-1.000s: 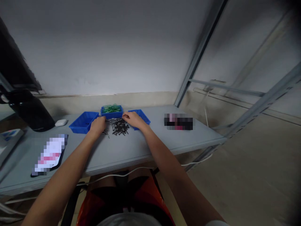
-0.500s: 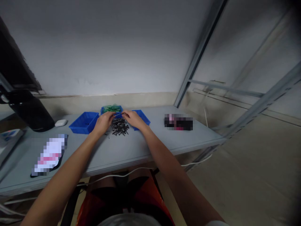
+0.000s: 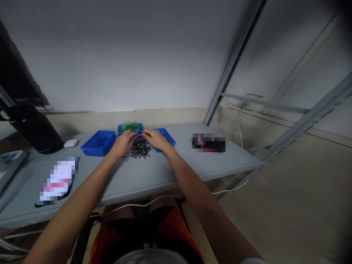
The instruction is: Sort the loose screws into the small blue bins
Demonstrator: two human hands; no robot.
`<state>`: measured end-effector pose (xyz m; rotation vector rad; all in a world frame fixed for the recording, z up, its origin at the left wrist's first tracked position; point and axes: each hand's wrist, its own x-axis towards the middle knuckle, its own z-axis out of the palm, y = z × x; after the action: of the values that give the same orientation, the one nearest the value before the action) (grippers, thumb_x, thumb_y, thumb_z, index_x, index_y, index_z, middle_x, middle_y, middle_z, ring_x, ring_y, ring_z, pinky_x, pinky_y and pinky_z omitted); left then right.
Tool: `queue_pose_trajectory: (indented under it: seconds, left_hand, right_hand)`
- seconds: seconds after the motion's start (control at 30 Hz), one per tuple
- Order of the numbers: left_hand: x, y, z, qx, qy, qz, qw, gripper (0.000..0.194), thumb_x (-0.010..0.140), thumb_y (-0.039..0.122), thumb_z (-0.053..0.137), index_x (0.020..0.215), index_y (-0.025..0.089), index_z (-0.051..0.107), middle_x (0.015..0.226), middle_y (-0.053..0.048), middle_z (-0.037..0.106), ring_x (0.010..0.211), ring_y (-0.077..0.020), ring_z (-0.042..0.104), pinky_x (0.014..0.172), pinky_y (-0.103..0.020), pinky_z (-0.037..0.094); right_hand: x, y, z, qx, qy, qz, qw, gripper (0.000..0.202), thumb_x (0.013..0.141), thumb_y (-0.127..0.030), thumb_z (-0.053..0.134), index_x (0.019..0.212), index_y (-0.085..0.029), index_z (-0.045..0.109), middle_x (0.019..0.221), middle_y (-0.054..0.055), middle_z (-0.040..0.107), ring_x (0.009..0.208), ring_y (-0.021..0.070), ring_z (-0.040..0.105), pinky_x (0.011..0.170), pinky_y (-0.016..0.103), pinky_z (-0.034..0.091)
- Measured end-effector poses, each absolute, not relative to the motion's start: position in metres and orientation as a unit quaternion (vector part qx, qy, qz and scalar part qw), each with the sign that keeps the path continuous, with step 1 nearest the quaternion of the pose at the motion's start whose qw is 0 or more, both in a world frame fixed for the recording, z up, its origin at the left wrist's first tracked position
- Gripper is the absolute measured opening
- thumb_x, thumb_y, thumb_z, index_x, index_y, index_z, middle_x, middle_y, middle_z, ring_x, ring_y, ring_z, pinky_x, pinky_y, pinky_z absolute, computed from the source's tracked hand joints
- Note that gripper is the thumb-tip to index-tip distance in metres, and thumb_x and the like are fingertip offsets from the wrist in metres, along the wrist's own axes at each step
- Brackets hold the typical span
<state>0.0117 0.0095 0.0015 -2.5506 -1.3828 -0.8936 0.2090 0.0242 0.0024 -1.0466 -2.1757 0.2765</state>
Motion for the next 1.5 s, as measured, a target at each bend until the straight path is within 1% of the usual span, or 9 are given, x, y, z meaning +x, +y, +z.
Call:
queue_pose_trajectory:
  seconds: [0.3,0.5,0.63,0.83,0.97,1.1,1.23,1.33,1.5]
  left_hand:
    - [0.014,0.004,0.004,-0.83,-0.461,-0.311,0.042,0.026,0.094,0.031,0.049,0.103,0.015,0.068,0.097,-0.009,0.066,0.094,-0.0218,0.062,0.084,-0.032,0.048]
    - [0.013,0.006,0.007,-0.811,-0.419,-0.408,-0.002,0.022,0.091,0.03,0.052,0.097,0.016,0.068,0.094,-0.007,0.068,0.087,-0.0184,0.062,0.079,-0.03,0.051]
    - [0.016,0.002,0.008,-0.812,-0.371,-0.449,-0.04,0.024,0.089,0.035,0.055,0.092,0.015,0.068,0.091,-0.007,0.069,0.085,-0.0175,0.062,0.073,-0.028,0.052]
    - [0.02,0.001,0.006,-0.797,-0.4,-0.447,-0.069,0.022,0.089,0.032,0.054,0.094,0.015,0.067,0.094,-0.006,0.071,0.087,-0.0181,0.064,0.077,-0.029,0.052]
    - [0.018,0.005,0.004,-0.771,-0.457,-0.437,-0.075,0.02,0.09,0.03,0.054,0.098,0.016,0.066,0.094,-0.005,0.072,0.084,-0.0174,0.066,0.079,-0.029,0.052]
    - [0.015,0.007,0.003,-0.788,-0.453,-0.413,-0.054,0.018,0.09,0.027,0.055,0.098,0.016,0.066,0.095,-0.006,0.072,0.085,-0.018,0.066,0.081,-0.029,0.051]
    - [0.013,0.009,0.0,-0.803,-0.439,-0.401,-0.043,0.019,0.089,0.028,0.055,0.095,0.015,0.067,0.095,-0.008,0.072,0.087,-0.0198,0.066,0.08,-0.03,0.05]
    - [0.014,0.011,-0.001,-0.805,-0.43,-0.405,-0.047,0.019,0.089,0.03,0.056,0.093,0.016,0.068,0.093,-0.007,0.072,0.084,-0.0196,0.066,0.079,-0.03,0.05]
    - [0.016,0.013,-0.002,-0.793,-0.418,-0.433,-0.094,0.019,0.088,0.032,0.058,0.091,0.016,0.068,0.087,-0.005,0.072,0.079,-0.0182,0.065,0.075,-0.029,0.051]
  right_hand:
    - [0.208,0.021,0.005,-0.393,-0.838,0.096,0.365,0.025,0.097,-0.031,0.042,0.093,-0.021,0.065,0.087,0.002,0.069,0.076,0.0135,0.06,0.071,0.025,0.041]
    - [0.208,0.018,0.008,-0.394,-0.841,0.117,0.352,0.024,0.095,-0.029,0.044,0.094,-0.022,0.067,0.088,0.002,0.07,0.076,0.0131,0.059,0.072,0.024,0.041]
    - [0.205,0.02,0.005,-0.361,-0.862,0.126,0.333,0.023,0.094,-0.024,0.045,0.094,-0.022,0.068,0.095,0.002,0.07,0.085,0.0145,0.061,0.077,0.026,0.042]
    - [0.2,0.02,0.001,-0.352,-0.872,0.121,0.318,0.022,0.094,-0.022,0.046,0.098,-0.022,0.068,0.1,0.004,0.071,0.091,0.0165,0.062,0.082,0.028,0.043]
    - [0.203,0.02,0.005,-0.381,-0.844,0.121,0.358,0.023,0.095,-0.028,0.045,0.099,-0.022,0.067,0.095,0.003,0.071,0.085,0.0152,0.062,0.078,0.027,0.044]
    - [0.205,0.018,0.007,-0.384,-0.826,0.119,0.395,0.026,0.096,-0.033,0.043,0.107,-0.023,0.065,0.094,0.003,0.071,0.082,0.0143,0.062,0.076,0.026,0.045]
    - [0.203,0.019,0.006,-0.385,-0.831,0.11,0.387,0.025,0.097,-0.033,0.043,0.103,-0.023,0.065,0.097,0.002,0.071,0.082,0.014,0.062,0.076,0.026,0.045]
    - [0.203,0.021,0.003,-0.383,-0.831,0.107,0.389,0.023,0.096,-0.032,0.045,0.1,-0.022,0.066,0.094,0.002,0.071,0.08,0.0138,0.062,0.074,0.025,0.043]
    - [0.204,0.025,0.0,-0.371,-0.832,0.115,0.397,0.019,0.094,-0.028,0.049,0.096,-0.021,0.067,0.088,0.002,0.07,0.075,0.0129,0.06,0.072,0.024,0.042]
